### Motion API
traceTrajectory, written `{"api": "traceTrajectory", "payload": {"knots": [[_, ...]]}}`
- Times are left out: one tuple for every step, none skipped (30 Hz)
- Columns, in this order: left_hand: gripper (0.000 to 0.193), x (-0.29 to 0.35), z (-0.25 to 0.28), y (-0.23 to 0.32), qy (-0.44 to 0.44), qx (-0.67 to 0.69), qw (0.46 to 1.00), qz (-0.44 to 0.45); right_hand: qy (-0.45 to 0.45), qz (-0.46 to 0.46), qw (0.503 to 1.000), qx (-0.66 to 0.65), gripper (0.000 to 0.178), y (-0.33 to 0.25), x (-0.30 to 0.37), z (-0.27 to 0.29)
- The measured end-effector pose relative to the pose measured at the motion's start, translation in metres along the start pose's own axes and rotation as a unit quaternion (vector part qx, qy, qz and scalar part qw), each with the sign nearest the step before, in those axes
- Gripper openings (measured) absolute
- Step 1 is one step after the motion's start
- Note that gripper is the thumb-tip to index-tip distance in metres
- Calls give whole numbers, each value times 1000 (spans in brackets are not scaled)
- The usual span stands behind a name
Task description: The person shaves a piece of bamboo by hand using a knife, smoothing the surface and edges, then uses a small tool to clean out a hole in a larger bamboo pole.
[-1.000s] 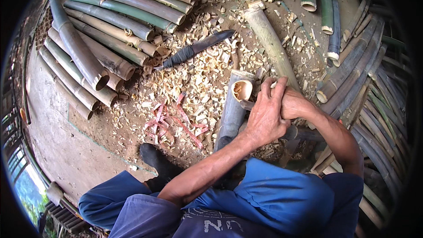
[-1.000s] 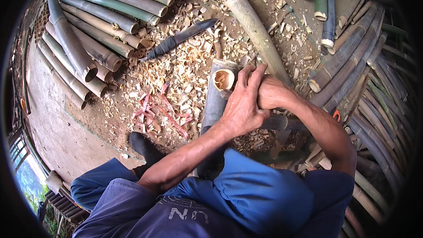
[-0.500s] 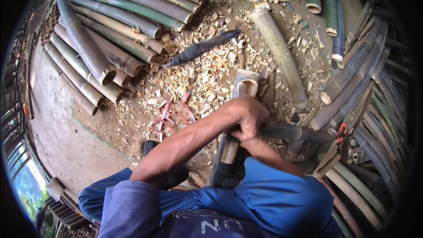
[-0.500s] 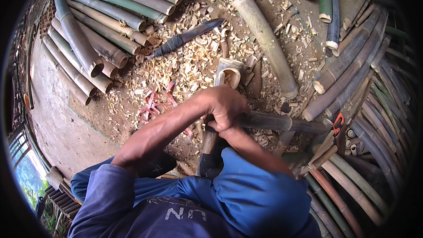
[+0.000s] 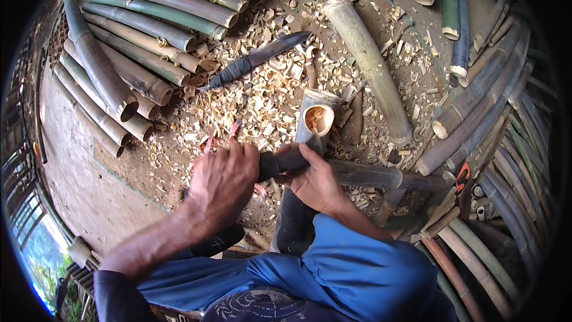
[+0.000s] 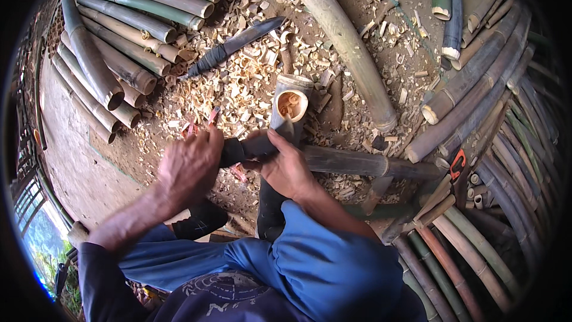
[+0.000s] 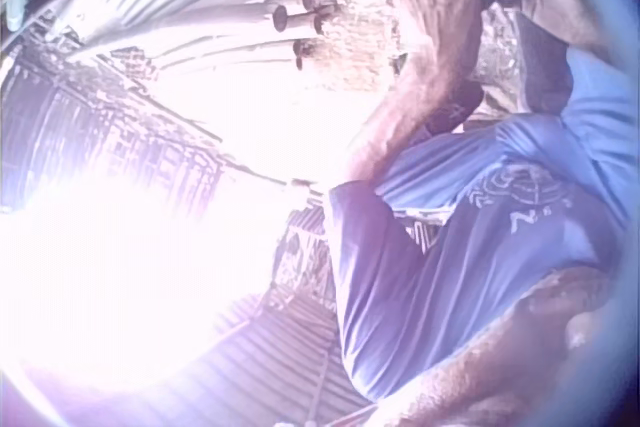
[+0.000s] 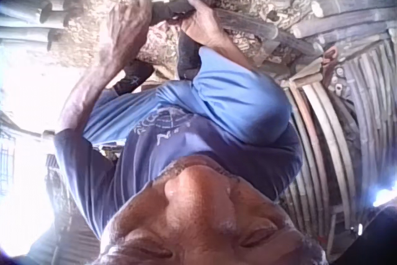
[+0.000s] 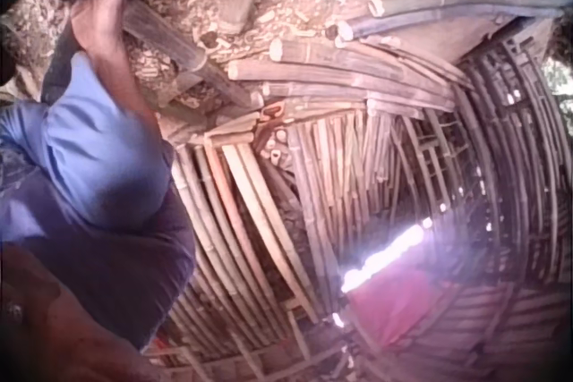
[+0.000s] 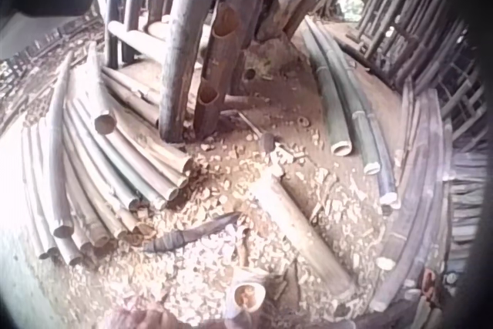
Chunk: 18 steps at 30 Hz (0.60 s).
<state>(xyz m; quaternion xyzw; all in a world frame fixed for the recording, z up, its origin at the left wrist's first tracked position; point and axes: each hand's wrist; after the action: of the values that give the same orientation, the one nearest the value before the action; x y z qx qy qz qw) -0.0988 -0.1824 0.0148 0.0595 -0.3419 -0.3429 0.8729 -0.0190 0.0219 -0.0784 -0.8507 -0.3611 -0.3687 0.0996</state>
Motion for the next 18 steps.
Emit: {"api": "traceTrajectory", "payload": {"knots": [[30,-13,26,-3,-23,-17,999,-15,-22,-9,999,-36,43,-2,-3,-3],[22,-22,53,-2,-44,-36,998,-24,-49,-21,996,-69,44,-4,-4,-10],[15,-29,66,-2,-8,-84,994,-65,-54,-24,994,-89,43,-6,-3,-13],[14,-36,77,-6,-42,-59,995,-66,-60,-28,992,-106,43,-8,-1,-16],[13,-44,88,-12,-76,-35,994,-67,-65,-32,990,-125,43,-10,1,-16],[12,-54,92,-16,-114,-10,991,-76,-49,-24,993,-101,41,-11,1,-14],[11,-57,81,-25,-93,17,992,-79,-39,-16,996,-73,40,-15,-1,-13],[11,-54,66,-30,-93,35,993,-60,-29,-6,999,-45,38,-17,-2,-12],[11,-47,46,-31,-94,57,993,-41,-14,-14,1000,-13,38,-19,-2,-10],[11,-41,26,-28,-94,78,992,-22,2,-22,1000,20,38,-23,1,-5],[17,-34,5,-18,-90,130,987,8,18,-28,998,54,38,-29,6,-1],[25,-25,-19,-5,-85,181,979,35,36,-32,995,90,38,-35,9,4],[35,-13,-45,18,-43,254,964,62,125,-37,980,149,36,-44,13,-3],[47,-7,-68,46,1,326,942,81,131,-55,962,234,37,-55,16,10],[55,-14,-86,78,-2,386,915,121,142,-78,932,325,39,-73,20,15],[64,-27,-101,110,-3,440,883,161,148,-98,893,413,41,-89,21,18],[68,-36,-115,139,31,465,865,186,171,-111,859,469,42,-99,22,21],[72,-43,-105,151,60,490,845,207,200,-124,822,518,43,-104,26,25]]}}
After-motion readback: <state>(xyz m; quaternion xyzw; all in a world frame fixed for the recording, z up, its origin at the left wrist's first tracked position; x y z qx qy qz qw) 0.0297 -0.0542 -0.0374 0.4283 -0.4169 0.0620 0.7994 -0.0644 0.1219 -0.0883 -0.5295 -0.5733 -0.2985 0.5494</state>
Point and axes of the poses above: each hand's wrist, its own x-axis away from the middle knuckle, its own z-axis out of the back of the hand, y = z × x, and after that the axes turned 8 degrees about -z, right-handed
